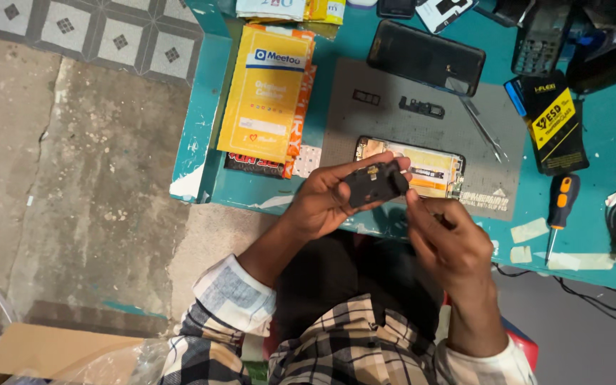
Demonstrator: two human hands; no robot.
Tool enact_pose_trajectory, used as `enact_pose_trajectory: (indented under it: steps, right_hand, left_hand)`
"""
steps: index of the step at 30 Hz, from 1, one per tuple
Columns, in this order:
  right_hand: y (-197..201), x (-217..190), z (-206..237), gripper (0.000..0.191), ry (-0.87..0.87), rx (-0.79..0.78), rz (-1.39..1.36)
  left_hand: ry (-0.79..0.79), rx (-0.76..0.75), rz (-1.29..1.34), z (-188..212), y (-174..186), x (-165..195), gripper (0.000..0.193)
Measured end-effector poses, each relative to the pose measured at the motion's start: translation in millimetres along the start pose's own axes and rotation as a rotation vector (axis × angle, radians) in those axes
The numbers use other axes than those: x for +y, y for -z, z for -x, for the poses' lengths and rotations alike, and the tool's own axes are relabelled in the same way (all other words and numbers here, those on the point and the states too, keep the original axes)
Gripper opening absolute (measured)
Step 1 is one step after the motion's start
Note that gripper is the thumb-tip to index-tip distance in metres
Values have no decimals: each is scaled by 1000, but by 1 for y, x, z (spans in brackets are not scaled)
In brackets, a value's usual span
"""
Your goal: The person disassembles a smartphone on a workbench, using a screwdriver to remove screws and a prying tool to separate components. They handle the battery, camera module, and internal connectors, then reassemble the device by aligning and securing the parts.
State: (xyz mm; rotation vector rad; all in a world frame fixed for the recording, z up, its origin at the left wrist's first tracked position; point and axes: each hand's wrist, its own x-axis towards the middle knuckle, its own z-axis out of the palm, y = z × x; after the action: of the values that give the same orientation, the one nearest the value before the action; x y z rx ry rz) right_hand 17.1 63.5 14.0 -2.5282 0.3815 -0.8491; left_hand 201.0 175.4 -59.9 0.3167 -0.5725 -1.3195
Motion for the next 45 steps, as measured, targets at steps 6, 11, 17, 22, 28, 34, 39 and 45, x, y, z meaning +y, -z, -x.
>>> enact_pose_trajectory:
  steps: [6, 11, 17, 22, 28, 34, 39, 45]
  right_hand:
    - [-5, 1, -9, 41, -27, -14, 1]
    - [-5, -8, 7, 39, -91, -20, -48]
    - [12, -6, 24, 32, -135, 38, -63]
    - [-4, -11, 2, 33, -41, 72, -63]
    - [-6, -19, 20, 33, -175, -1, -6]
    - [6, -13, 41, 41, -159, -53, -193]
    - [5, -2, 10, 32, -161, 48, -200]
    - [-5, -6, -29, 27, -126, 23, -257]
  left_hand:
    - [-28, 8, -35, 5, 7, -5, 91]
    - [-99, 9, -37, 3, 6, -4, 85]
    - [-113, 7, 21, 3, 5, -1, 82]
    - [-30, 23, -16, 7, 5, -2, 89]
    - [-88, 46, -13, 5, 1, 1, 86]
    - [-108, -17, -59, 3, 0, 11, 83]
    - [7, -54, -119, 7, 1, 6, 81]
    - [28, -26, -94, 8, 11, -4, 78]
